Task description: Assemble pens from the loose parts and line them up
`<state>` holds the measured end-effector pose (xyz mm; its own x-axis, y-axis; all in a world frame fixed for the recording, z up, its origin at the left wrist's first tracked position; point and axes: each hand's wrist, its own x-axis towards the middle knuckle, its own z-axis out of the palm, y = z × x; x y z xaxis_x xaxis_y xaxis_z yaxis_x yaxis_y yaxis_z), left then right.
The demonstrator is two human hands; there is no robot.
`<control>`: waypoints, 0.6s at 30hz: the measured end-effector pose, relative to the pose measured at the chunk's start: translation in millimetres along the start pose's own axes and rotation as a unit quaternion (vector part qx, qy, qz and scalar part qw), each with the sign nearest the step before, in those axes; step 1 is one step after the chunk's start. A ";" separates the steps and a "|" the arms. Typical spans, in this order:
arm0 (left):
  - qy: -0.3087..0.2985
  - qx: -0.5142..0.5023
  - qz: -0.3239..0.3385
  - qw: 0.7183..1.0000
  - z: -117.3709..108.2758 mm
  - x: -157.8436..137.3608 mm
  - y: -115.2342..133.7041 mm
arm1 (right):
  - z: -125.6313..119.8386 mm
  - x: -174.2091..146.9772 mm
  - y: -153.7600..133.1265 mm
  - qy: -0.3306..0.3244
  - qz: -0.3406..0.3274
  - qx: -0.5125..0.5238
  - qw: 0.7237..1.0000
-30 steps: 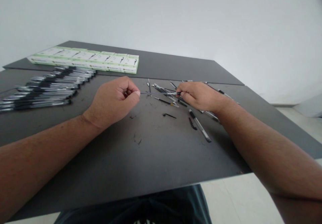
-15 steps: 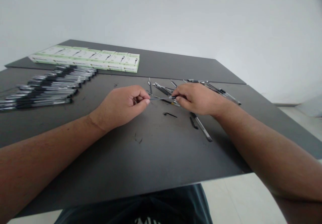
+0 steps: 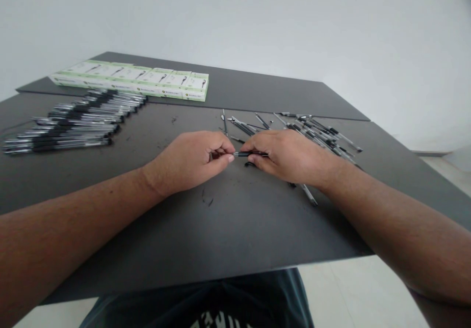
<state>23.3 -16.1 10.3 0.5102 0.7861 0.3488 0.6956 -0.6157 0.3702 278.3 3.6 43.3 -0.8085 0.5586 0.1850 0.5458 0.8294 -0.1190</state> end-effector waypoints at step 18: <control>0.004 0.020 -0.001 1.000 -1.5 0.0 -0.6 | -1.1 -3.3 -7.7 0.023 0.070 0.015 0.997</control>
<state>22.1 -15.8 11.4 0.5050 0.7867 0.3550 0.7162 -0.6115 0.3363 277.0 -4.7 44.7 -0.7131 0.6691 0.2093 0.6459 0.7431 -0.1750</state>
